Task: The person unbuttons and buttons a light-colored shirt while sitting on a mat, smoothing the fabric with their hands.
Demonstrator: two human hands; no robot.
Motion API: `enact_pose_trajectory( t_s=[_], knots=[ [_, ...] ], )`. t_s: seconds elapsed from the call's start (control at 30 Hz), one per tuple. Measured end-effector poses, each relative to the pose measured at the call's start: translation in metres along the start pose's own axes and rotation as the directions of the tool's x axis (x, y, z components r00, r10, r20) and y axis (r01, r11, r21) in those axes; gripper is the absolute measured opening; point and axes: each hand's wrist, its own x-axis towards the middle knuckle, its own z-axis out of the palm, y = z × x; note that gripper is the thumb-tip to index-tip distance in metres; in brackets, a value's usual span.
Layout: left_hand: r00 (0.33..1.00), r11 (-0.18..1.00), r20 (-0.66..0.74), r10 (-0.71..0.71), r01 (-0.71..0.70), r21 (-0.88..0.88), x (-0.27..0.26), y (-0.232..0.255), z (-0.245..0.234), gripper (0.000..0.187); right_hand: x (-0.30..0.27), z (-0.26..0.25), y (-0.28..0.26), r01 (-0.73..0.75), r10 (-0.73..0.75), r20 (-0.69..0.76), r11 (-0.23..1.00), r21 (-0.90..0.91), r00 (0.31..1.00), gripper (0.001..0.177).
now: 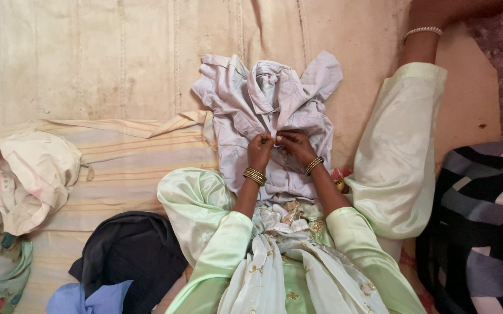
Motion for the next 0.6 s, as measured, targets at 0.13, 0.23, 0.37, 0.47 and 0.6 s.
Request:
enact_pose_trajectory(
  t_s=[0.13,0.23,0.37,0.47,0.6],
  knots=[
    [0.996,0.993,-0.016,0.092,-0.091,0.080,-0.015,0.022,0.005,0.012,-0.004,0.005,0.001,0.061,-0.061,0.009,0.998,-0.035,0.998,0.025],
    [0.972,0.966,-0.140,0.190,-0.160,0.204,-0.024,0.028,0.016,0.012,-0.010,0.020,0.004,0.230,-0.251,-0.118,0.959,-0.167,0.961,0.022],
    [0.940,0.895,-0.150,0.306,-0.230,0.383,-0.029,0.032,0.028,0.011,-0.030,0.036,-0.006,0.332,-0.496,-0.256,0.808,-0.488,0.830,0.016],
    [0.933,0.863,-0.124,0.337,-0.254,0.437,-0.031,0.035,0.032,0.010,-0.037,0.045,-0.014,0.312,-0.566,-0.297,0.738,-0.599,0.769,0.015],
    [0.915,0.846,-0.108,0.388,-0.306,0.437,-0.032,0.034,0.030,0.008,-0.041,0.044,-0.015,0.305,-0.478,-0.257,0.807,-0.506,0.840,0.019]
  ],
)
